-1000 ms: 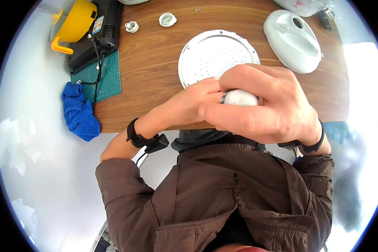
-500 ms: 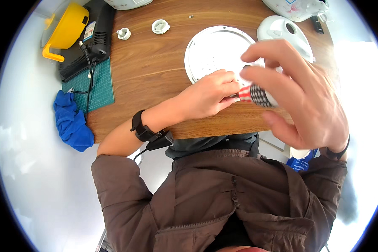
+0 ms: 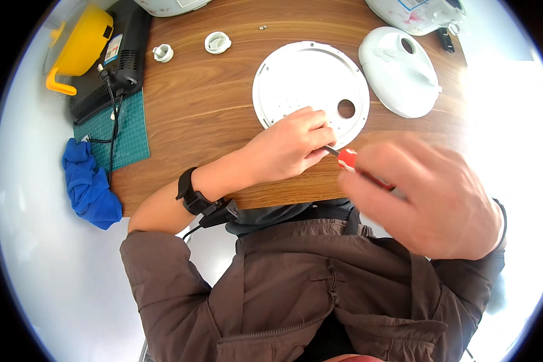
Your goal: The person uses a screwdriver to fasten screws into a white perforated lid, then installs a small white plastic component into the center hole and places a matching white cover on top.
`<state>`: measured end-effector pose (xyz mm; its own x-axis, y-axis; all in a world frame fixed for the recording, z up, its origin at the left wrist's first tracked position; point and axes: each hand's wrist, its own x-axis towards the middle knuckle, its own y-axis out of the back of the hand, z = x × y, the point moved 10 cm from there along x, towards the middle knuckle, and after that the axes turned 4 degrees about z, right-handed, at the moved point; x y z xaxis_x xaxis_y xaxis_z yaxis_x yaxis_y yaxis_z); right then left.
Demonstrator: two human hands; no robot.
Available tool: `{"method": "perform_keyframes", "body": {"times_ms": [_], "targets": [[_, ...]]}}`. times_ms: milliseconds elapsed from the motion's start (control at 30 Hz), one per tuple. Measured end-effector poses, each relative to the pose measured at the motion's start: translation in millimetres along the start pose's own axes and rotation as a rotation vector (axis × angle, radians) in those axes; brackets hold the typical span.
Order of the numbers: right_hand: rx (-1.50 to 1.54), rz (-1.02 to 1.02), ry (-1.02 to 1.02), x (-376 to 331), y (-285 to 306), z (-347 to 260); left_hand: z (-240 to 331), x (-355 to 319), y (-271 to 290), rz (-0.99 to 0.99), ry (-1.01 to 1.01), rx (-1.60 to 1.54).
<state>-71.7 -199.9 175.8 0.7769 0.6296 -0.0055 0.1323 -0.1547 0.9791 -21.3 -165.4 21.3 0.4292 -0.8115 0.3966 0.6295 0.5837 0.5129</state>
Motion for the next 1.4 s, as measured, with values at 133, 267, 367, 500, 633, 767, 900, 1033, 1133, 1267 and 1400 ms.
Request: {"method": "perform_keyframes", "body": {"times_ms": [133, 267, 367, 500, 633, 767, 900, 1033, 1133, 1267, 1400], "targets": [[0.040, -0.034, -0.061, 1.1, -3.7, 4.0, -1.2, -0.3, 0.6, 0.012, 0.010, 0.002], [0.070, -0.047, -0.033, 1.7, -2.1, 4.4, -0.2, 1.3, 1.1, 0.007, 0.003, -0.018], [0.067, -0.016, -0.081, 2.0, -2.2, 15.0, 1.3, 1.1, 2.0, 0.036, 0.013, -0.063], [-0.004, -0.070, -0.013, 4.0, -3.9, 11.1, -1.6, -1.6, -1.1, 0.036, -0.031, -0.010], [0.015, -0.016, -0.059, 7.3, -0.1, 16.8, -1.5, 0.8, 0.7, 0.027, 0.023, -0.014], [-0.049, -0.047, 0.058, 6.4, -4.5, 3.9, -4.8, -2.0, -6.1, 0.014, -0.002, 0.010], [-0.111, -0.054, -0.050, 6.2, -4.3, 11.8, -3.6, 1.7, -2.6, 0.023, 0.015, -0.031], [-0.135, -0.011, -0.079, 4.3, -1.6, 11.4, -4.8, 0.4, -2.4, -0.003, 0.075, -0.074], [-0.171, -0.036, -0.055, 2.1, -2.8, 14.8, 0.0, 1.4, 1.9, 0.024, 0.046, -0.066], [-0.023, 0.081, 0.036, 6.6, 7.3, 9.6, -18.0, -3.0, -17.2, -0.059, 0.133, -0.035], [-0.068, 0.010, -0.051, 5.5, 9.4, 16.8, -12.1, -1.7, -9.4, 0.005, 0.100, -0.087]]}}
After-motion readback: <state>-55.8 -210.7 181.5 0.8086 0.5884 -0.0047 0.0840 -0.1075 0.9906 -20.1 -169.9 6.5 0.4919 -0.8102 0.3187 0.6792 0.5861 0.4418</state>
